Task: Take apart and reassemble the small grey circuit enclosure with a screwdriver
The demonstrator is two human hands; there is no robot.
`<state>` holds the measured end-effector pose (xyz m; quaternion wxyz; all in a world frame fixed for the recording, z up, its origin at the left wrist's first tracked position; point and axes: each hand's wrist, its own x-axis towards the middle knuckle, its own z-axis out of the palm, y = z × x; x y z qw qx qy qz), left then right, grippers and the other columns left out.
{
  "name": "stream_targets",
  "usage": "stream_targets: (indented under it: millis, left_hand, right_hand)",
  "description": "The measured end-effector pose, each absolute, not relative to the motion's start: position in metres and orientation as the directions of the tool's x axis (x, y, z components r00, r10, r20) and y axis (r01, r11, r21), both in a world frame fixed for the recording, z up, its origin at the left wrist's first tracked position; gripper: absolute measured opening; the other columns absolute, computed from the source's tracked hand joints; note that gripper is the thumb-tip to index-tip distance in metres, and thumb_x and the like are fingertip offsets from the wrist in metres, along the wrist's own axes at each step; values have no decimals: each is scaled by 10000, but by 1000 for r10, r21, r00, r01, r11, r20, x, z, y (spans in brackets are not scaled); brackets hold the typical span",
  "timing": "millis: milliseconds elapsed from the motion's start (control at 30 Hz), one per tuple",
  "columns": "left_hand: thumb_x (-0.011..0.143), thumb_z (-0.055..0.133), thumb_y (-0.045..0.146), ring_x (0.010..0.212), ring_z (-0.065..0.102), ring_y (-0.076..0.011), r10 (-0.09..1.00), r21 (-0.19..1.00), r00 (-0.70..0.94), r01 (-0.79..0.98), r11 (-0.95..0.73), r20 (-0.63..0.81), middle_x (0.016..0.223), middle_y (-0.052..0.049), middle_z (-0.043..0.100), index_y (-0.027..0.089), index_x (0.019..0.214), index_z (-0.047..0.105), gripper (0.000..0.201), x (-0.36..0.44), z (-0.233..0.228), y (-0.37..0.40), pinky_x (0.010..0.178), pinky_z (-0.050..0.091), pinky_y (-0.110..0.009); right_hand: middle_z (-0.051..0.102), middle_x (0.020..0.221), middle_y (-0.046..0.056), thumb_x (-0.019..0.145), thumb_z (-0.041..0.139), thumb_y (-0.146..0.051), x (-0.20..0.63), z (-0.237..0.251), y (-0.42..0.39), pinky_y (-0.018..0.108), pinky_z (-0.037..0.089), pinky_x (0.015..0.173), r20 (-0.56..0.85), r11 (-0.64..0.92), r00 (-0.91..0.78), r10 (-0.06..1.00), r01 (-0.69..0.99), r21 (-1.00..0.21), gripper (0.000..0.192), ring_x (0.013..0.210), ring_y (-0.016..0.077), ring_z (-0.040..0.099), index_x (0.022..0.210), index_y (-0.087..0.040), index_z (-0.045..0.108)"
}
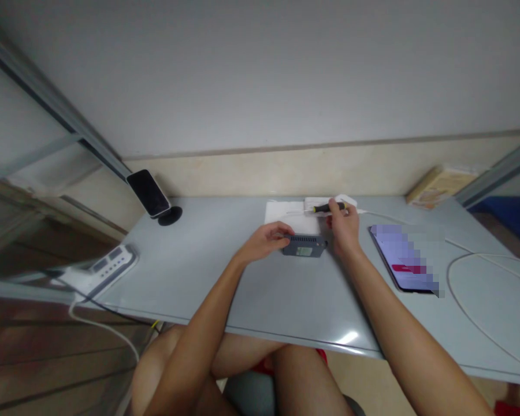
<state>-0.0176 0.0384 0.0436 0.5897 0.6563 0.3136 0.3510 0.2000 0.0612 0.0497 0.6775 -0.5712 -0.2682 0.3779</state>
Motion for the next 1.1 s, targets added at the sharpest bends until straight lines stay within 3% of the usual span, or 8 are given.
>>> stream_targets:
  millis: [167, 267, 433, 667, 800, 867, 1000, 1100]
  left_hand:
    - [969, 594, 359, 990, 636, -199, 820, 849, 416, 179, -497, 393, 1043, -94, 688, 177, 1010, 692, 210, 12, 35, 16, 948, 506, -360]
    - [982, 585, 389, 1038, 644, -211, 755, 760, 465, 230, -608, 463, 1092, -105, 687, 194, 981, 686, 219, 20, 31, 9, 985, 501, -370]
    - [1008, 540, 409, 1007, 649, -216, 770, 757, 476, 278, -591, 426, 1062, -94, 698, 207, 943, 672, 250, 16, 31, 13, 942, 500, -354]
    - [1019, 492, 357, 765, 555, -179, 897, 801, 395, 463, -379, 196, 761, -9, 603, 201, 815, 586, 274, 11, 27, 22, 778, 458, -302]
    - [1005, 532, 340, 942, 564, -221, 848, 749, 462, 457, -479, 260, 891, -59, 635, 197, 844, 635, 239, 6, 31, 24, 943, 448, -359]
    - [939, 660, 379, 1080, 554, -245, 791, 748, 553, 402, -528, 261, 1050, -85, 647, 200, 979, 682, 185, 0, 37, 24, 1046, 415, -390]
    - [646, 932, 434, 1219, 502, -293, 665, 763, 732, 345, -547, 146, 1242, -96, 573, 250, 1269, 649, 708, -13, 47, 24, 1127, 371, -455]
    - [648, 934, 386, 1180, 523, -273, 666, 780, 729, 323, -536, 157, 1198, -81, 555, 248, 1234, 675, 656, -16, 47, 26, 1097, 407, -439]
  right_hand:
    - [514, 554, -92, 599, 839, -597, 205, 44, 64, 247, 335, 413, -77, -21, 562, 824, -106, -994, 569, 451, 111, 466, 886, -226, 518]
    - [491, 512, -99, 581, 835, -619, 208, 43, 65, 250, 329, 406, -80, -38, 536, 840, -88, -995, 577, 443, 121, 471, 876, -227, 530]
    - [504, 497, -95, 542, 852, -625, 207, 42, 64, 243, 298, 396, -53, -41, 428, 902, -38, -998, 586, 420, 111, 456, 846, -226, 547]
    - [558, 581, -77, 617, 826, -599, 202, 40, 62, 234, 298, 406, 17, 29, 398, 917, -26, -999, 530, 431, 86, 433, 869, -221, 552]
    - [571, 604, -72, 618, 823, -606, 202, 38, 62, 231, 290, 408, 28, 28, 382, 924, 4, -1000, 541, 433, 83, 433, 882, -224, 546]
    - [570, 608, -71, 619, 819, -616, 202, 37, 63, 233, 288, 409, 30, 28, 373, 927, 11, -1000, 551, 434, 86, 432, 893, -226, 542]
    - [542, 606, -74, 649, 806, -606, 203, 34, 63, 232, 287, 434, 75, 64, 344, 936, 45, -997, 529, 460, 88, 411, 909, -228, 545]
    - [488, 586, -85, 674, 793, -578, 203, 33, 63, 231, 270, 450, 114, 90, 326, 938, 89, -992, 485, 478, 90, 379, 909, -226, 556]
